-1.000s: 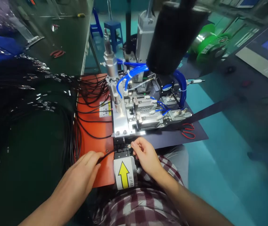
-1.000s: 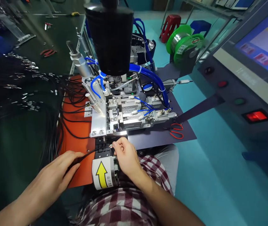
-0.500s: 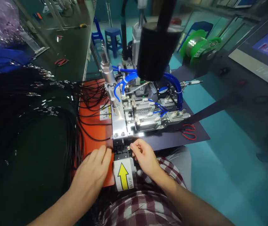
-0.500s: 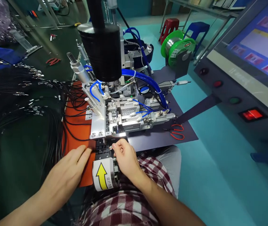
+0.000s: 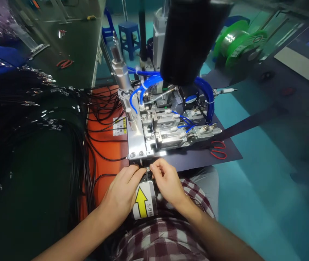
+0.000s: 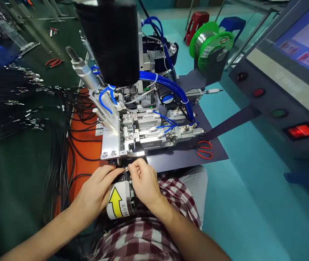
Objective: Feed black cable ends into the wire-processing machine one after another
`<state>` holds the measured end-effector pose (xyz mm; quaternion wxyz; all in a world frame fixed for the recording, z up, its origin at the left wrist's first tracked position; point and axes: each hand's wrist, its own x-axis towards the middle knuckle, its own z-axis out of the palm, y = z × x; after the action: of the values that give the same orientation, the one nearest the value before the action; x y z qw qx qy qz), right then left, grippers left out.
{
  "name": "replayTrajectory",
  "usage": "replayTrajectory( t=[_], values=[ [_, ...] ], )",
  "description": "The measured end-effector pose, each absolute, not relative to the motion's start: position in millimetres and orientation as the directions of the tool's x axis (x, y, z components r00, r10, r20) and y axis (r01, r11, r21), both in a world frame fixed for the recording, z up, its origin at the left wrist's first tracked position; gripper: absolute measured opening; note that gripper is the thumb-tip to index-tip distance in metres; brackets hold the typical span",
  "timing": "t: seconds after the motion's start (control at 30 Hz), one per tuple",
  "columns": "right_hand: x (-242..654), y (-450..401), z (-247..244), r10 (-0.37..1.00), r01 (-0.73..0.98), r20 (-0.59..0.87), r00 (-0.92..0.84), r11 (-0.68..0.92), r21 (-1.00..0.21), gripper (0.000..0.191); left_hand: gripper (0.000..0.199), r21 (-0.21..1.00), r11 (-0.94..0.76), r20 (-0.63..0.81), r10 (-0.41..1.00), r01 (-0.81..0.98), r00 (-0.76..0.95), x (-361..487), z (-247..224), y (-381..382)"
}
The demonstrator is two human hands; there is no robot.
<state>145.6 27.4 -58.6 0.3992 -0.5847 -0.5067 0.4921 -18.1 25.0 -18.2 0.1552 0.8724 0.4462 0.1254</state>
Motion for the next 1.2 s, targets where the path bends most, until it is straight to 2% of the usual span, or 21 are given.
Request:
replayTrajectory(
  t=[0.07, 0.13, 0.2, 0.27, 0.33, 0.4, 0.53, 0.63, 0.8, 0.97, 1.1, 1.2],
  values=[
    [143, 28, -62, 0.958, 0.021, -0.284, -0.026, -0.284, -0.959, 0.026, 0.036, 0.377, -0.543, 0.09, 0.828, 0.75, 0.554, -16, -20, 25],
    [141, 29, -65, 0.937, -0.093, -0.345, -0.049, -0.348, -0.933, 0.028, 0.035, 0.433, -0.515, 0.106, 0.844, 0.74, 0.526, -16, -21, 26],
    [140, 30, -65, 0.934, -0.126, -0.353, -0.05, -0.356, -0.926, 0.029, 0.033, 0.525, -0.462, 0.115, 0.871, 0.715, 0.478, -19, -20, 24],
    [141, 30, -65, 0.935, -0.126, -0.352, -0.053, -0.356, -0.926, 0.029, 0.034, 0.56, -0.401, 0.12, 0.905, 0.725, 0.407, -28, -19, 19],
    [142, 29, -64, 0.935, -0.112, -0.35, -0.058, -0.354, -0.928, 0.029, 0.035, 0.503, -0.348, 0.115, 0.934, 0.791, 0.338, -40, -18, 10],
    [143, 29, -64, 0.937, -0.103, -0.345, -0.061, -0.35, -0.931, 0.028, 0.038, 0.379, -0.316, 0.086, 0.948, 0.87, 0.307, -53, -19, 0],
    [143, 28, -64, 0.936, -0.104, -0.345, -0.068, -0.351, -0.931, 0.027, 0.048, 0.088, -0.351, 0.023, 0.936, 0.932, 0.35, -70, -24, -15],
    [142, 28, -64, 0.935, -0.105, -0.35, -0.063, -0.355, -0.929, 0.027, 0.051, -0.018, -0.4, 0.035, 0.916, 0.916, 0.4, -71, -29, -18],
    [148, 28, -68, 0.935, -0.113, -0.346, -0.081, -0.354, -0.929, 0.033, 0.05, -0.079, -0.412, 0.051, 0.908, 0.908, 0.416, -70, -33, -15],
    [163, 20, -81, 0.931, -0.117, -0.363, -0.042, -0.365, -0.924, 0.039, 0.048, -0.109, -0.414, 0.129, 0.896, 0.904, 0.425, -72, -36, -16],
    [171, 11, -90, 0.919, -0.109, -0.394, -0.014, -0.393, -0.913, 0.041, 0.048, -0.096, -0.415, 0.136, 0.895, 0.905, 0.425, -74, -36, -15],
    [173, 4, -95, 0.911, -0.105, -0.412, -0.013, -0.411, -0.906, 0.042, 0.047, -0.028, -0.389, 0.116, 0.914, 0.921, 0.389, -68, -32, -2]
  ],
)
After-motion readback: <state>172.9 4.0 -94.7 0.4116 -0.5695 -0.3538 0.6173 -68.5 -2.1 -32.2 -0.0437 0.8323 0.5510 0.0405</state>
